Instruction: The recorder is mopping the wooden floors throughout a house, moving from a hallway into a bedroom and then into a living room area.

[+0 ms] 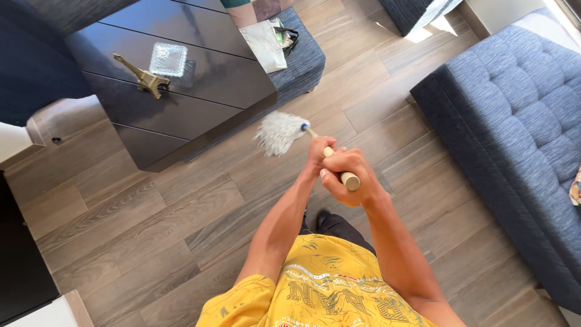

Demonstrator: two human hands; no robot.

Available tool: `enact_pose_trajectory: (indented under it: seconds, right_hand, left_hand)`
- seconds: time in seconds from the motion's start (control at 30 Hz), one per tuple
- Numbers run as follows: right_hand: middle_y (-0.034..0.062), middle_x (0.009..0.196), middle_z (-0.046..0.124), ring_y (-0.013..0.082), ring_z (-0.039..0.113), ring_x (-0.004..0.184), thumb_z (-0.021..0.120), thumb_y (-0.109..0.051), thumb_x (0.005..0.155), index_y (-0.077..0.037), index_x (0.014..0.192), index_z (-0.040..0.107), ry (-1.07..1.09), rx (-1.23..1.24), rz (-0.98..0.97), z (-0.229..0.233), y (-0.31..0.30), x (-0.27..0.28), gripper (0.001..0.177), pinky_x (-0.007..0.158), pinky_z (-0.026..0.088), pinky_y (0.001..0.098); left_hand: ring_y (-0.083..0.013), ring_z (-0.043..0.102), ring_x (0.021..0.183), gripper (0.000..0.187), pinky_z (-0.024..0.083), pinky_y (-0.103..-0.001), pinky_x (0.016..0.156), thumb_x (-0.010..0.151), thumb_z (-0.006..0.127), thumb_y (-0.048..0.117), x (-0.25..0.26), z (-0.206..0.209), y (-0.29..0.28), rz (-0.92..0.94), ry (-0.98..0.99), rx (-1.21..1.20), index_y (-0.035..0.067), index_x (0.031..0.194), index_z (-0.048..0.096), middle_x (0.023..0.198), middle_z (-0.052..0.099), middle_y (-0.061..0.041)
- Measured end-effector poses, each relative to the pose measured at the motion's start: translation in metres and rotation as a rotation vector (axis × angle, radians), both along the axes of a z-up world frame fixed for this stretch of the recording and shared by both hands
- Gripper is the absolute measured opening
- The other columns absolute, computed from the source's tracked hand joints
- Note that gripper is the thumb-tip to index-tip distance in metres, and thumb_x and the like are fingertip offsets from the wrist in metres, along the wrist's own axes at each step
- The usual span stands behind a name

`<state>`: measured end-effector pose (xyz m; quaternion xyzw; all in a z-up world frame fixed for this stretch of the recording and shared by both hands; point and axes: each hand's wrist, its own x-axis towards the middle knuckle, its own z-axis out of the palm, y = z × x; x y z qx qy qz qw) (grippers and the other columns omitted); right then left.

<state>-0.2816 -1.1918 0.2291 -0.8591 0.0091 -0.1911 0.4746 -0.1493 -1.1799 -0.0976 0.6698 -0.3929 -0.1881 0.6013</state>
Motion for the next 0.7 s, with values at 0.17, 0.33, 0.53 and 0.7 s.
enact_pose_trajectory:
  seconds: [0.17,0.33,0.53,0.7]
  right_hand:
    - [0.0132,0.06,0.045,0.0303,0.043,0.051,0.073,-0.009,0.093,-0.002,0.069,0.05,0.117,0.032,-0.145,0.005,-0.018,0.001,0.034,0.056,0.042,0.0417]
    - [0.0122,0.079,0.06,0.0223,0.053,0.069,0.072,-0.019,0.113,-0.002,0.085,0.061,-0.092,0.1,-0.135,0.013,-0.025,0.004,0.035,0.067,0.049,0.0376]
    - [0.0022,0.066,0.042,0.0098,0.039,0.066,0.077,-0.026,0.108,-0.002,0.075,0.054,-0.071,0.281,-0.232,-0.001,-0.044,0.005,0.047,0.057,0.034,0.0337]
    - [-0.0028,0.067,0.047,0.008,0.038,0.066,0.078,-0.021,0.107,-0.005,0.072,0.05,-0.182,0.44,-0.162,-0.011,-0.039,0.02,0.048,0.058,0.03,0.0319]
  left_hand:
    - [-0.0143,0.037,0.068,0.047,0.031,-0.039,0.06,0.087,0.084,0.028,-0.011,-0.009,-0.048,-0.25,0.267,0.039,0.005,0.071,0.046,0.07,0.038,-0.002]
    - [-0.02,0.053,0.076,0.037,0.045,-0.041,0.067,0.085,0.087,0.028,-0.021,0.018,-0.049,-0.282,0.219,0.095,0.003,0.083,0.06,0.081,0.056,-0.011]
    - [-0.0268,0.071,0.085,0.034,0.061,-0.043,0.077,0.083,0.09,0.028,-0.014,0.088,-0.016,-0.185,0.006,0.292,-0.001,0.098,0.078,0.094,0.078,-0.021]
    - [-0.0434,0.076,0.091,0.02,0.06,-0.049,0.078,0.085,0.084,0.019,0.011,0.126,0.013,-0.084,-0.082,0.53,0.002,0.096,0.085,0.096,0.082,-0.026]
